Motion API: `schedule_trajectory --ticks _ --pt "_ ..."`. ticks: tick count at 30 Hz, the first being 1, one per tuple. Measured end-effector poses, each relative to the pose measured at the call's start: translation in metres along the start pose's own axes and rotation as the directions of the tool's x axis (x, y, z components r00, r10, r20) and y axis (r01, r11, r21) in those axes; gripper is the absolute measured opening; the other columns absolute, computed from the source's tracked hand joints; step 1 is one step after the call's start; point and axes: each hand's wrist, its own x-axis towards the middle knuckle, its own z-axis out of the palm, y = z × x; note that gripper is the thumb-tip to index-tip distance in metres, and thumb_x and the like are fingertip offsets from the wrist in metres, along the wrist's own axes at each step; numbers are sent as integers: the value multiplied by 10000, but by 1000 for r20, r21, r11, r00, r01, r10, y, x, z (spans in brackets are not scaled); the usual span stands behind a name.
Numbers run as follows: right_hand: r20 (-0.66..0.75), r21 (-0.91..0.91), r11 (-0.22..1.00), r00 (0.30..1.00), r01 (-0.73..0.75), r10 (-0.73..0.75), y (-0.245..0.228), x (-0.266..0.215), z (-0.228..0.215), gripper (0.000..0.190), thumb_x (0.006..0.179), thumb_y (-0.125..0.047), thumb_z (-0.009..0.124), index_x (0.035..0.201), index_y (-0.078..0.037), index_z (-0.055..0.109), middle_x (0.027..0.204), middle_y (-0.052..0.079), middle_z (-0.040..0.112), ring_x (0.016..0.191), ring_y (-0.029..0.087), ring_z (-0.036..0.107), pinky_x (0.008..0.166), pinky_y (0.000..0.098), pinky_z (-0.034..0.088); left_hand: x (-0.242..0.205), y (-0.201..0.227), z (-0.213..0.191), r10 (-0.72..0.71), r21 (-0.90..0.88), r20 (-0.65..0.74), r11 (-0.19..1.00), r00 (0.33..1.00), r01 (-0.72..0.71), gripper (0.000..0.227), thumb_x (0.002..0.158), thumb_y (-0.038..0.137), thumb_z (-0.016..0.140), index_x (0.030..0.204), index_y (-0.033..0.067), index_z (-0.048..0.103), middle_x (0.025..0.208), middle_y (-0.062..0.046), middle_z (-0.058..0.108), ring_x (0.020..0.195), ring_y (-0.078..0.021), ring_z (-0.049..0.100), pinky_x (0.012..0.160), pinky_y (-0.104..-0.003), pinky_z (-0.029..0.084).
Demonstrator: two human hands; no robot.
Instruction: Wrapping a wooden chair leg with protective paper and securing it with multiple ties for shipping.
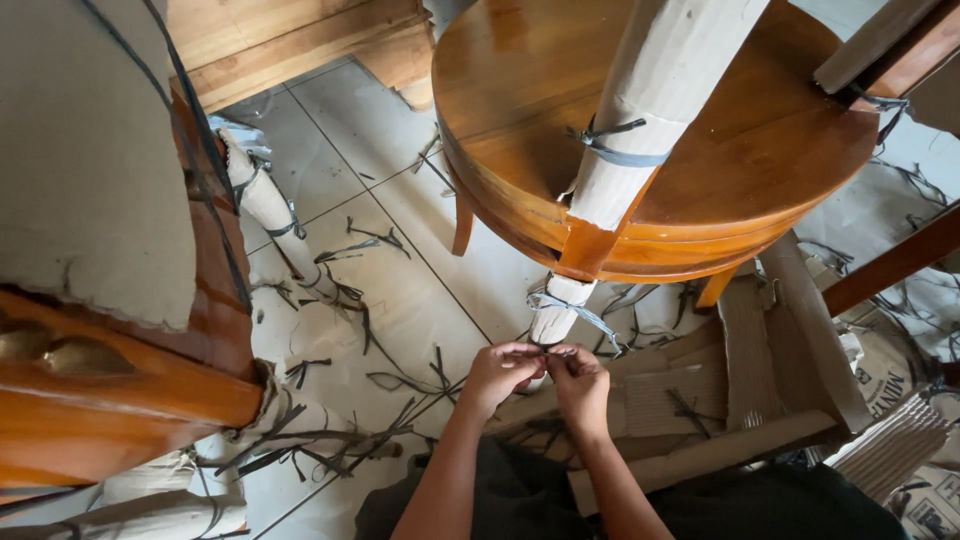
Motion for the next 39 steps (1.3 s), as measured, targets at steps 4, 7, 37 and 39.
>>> schedule_trajectory --ticks 4,7,37,39 --pt "-19 37 997 997 70 -69 -3 3 1 115 842 42 745 912 -46 768 564 28 634 554 90 545 548 227 463 4 -5 3 88 -42 -63 995 994 -90 346 798 142 823 1119 19 782 961 -199 770 819 -162 728 674 -251 622" --pt "-17 53 996 998 66 -66 -5 3 0 103 840 30 766 904 -51 767 576 37 664 550 92 559 540 228 476 12 -11 5 202 86 -102 977 974 -194 250 804 114 815 1041 36 808 863 -188 766 706 -156 729 581 -246 609" --pt "-76 -136 974 978 181 -193 4 -29 5 70 883 -86 757 931 -136 749 879 -21 749 772 79 679 746 242 537 -14 8 5 96 297 -273 955 957 -11 182 801 255 755 889 101 794 857 -21 798 822 -134 744 730 -265 568" --pt "-69 -157 959 966 238 -251 2 -29 6 80 892 -79 752 946 -137 747 927 -14 747 803 91 688 759 244 546 -11 4 4 99 322 -283 947 954 -2 213 784 269 757 904 101 807 853 -22 797 815 -139 741 709 -269 558"
